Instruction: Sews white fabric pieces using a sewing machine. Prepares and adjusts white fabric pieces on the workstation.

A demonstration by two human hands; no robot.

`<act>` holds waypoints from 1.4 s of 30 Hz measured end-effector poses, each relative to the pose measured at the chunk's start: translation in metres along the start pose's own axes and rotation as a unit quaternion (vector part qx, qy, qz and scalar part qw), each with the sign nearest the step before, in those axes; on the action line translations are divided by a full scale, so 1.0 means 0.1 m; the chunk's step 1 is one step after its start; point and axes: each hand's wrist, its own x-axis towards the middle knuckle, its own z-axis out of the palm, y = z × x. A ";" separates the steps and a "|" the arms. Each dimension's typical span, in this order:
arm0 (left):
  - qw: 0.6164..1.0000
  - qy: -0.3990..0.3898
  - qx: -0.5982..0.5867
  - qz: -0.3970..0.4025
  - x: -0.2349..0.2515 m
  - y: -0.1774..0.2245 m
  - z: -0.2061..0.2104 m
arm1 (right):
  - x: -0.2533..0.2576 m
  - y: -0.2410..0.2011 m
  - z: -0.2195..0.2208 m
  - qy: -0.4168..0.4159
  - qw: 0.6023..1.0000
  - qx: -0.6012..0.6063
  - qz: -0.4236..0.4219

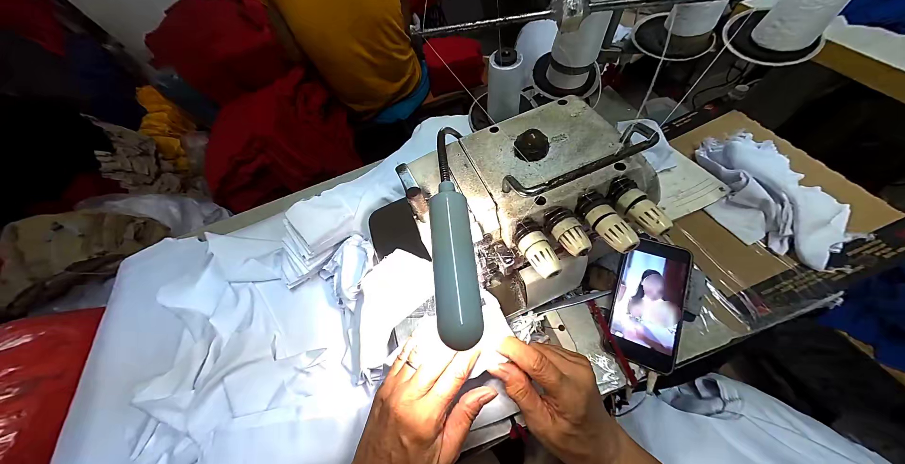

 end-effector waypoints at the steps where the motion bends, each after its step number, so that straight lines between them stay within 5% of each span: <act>1: 1.000 -0.004 -0.005 0.005 -0.01 -0.01 -0.01 | 0.00 -0.01 0.00 0.000 1.000 -0.002 -0.004; 22: 1.000 -0.011 -0.013 0.005 0.00 -0.18 0.00 | -0.03 0.03 0.05 0.001 1.000 -0.009 -0.012; 29: 0.999 -0.037 -0.030 -0.005 0.30 -0.62 -0.10 | 0.14 -0.04 0.06 -0.015 0.999 -0.050 0.002; 34: 0.999 -0.037 -0.019 -0.001 0.51 -0.97 -0.20 | -0.03 -0.02 -0.06 -0.007 0.997 0.047 0.059; 37: 0.994 0.050 0.081 -0.055 0.36 -0.69 -0.32 | -0.21 0.06 -0.25 -0.019 0.981 0.077 0.176; 39: 0.981 0.146 0.122 -0.025 0.17 -0.36 -0.28 | -0.30 0.16 -0.32 -0.011 0.961 0.087 0.263; 42: 0.994 0.112 0.014 0.005 -0.13 0.22 0.12 | -0.44 0.28 -0.32 0.003 0.936 0.113 0.333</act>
